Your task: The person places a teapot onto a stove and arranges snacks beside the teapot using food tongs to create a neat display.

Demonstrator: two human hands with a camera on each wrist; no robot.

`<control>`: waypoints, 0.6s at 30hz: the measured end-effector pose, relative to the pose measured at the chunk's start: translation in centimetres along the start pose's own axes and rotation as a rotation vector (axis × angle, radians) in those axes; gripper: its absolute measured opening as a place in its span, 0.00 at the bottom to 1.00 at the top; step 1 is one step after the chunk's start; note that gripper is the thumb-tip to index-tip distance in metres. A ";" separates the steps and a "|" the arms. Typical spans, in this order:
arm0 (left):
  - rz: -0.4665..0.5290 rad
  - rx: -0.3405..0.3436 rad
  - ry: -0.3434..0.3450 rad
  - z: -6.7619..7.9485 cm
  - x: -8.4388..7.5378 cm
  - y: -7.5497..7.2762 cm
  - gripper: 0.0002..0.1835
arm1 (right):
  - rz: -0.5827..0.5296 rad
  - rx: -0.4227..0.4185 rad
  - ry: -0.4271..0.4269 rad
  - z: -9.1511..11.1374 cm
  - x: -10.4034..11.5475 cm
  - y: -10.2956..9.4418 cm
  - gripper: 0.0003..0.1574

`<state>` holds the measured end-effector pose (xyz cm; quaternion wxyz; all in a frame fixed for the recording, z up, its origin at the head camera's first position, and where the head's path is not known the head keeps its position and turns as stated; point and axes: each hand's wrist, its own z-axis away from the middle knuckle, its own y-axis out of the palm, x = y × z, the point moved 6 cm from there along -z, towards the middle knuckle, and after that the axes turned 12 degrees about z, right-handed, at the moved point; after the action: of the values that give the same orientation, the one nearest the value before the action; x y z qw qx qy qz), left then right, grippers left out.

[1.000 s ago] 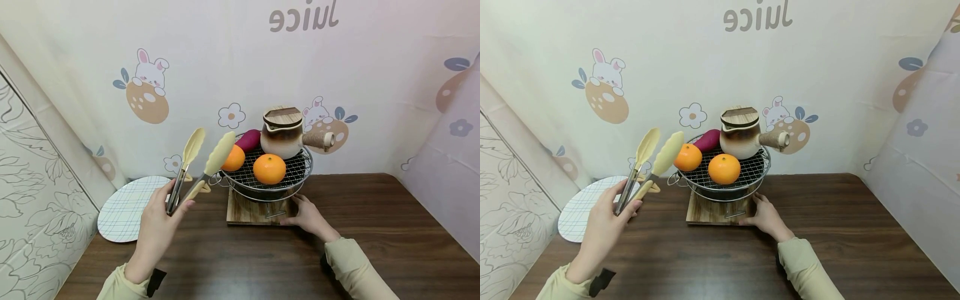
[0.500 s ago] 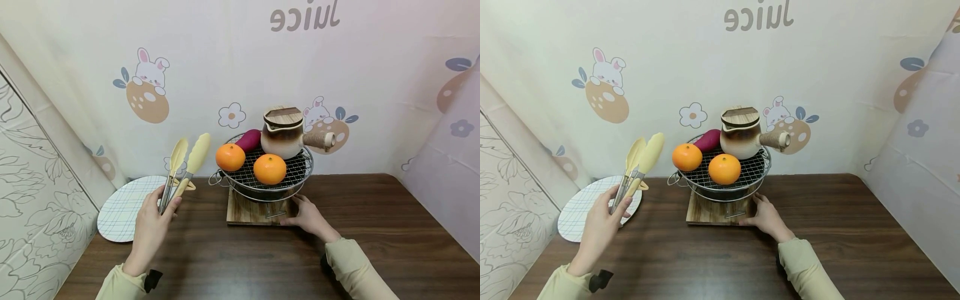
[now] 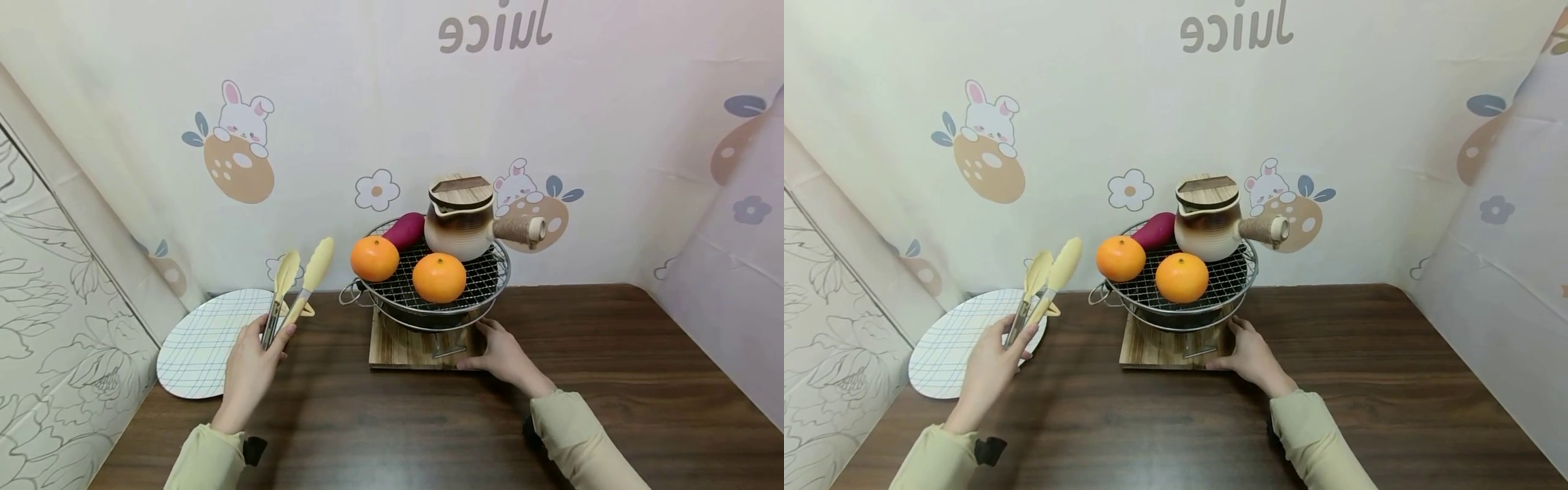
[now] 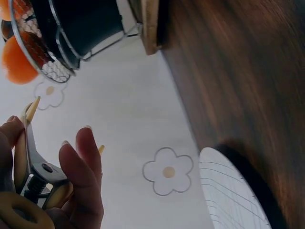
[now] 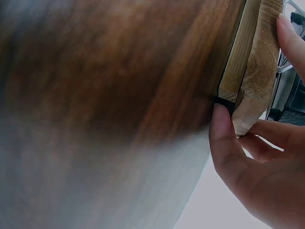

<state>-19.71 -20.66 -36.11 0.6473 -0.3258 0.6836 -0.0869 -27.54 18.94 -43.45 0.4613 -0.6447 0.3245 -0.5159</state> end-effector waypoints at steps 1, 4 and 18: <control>-0.003 0.004 -0.007 -0.1 0.2 0.1 0.42 | -0.001 0.002 0.002 0.0 -0.1 0.0 0.67; -0.021 0.010 -0.017 -0.5 0.6 0.5 0.42 | -0.006 0.005 0.006 0.0 -0.2 0.1 0.67; -0.047 0.020 -0.028 -2.0 1.8 2.1 0.39 | -0.007 0.003 0.003 0.1 -0.1 -0.1 0.66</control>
<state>-22.18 -20.65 -38.44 0.6579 -0.3366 0.6656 -0.1044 -27.51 19.08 -43.43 0.4602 -0.6443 0.3222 -0.5189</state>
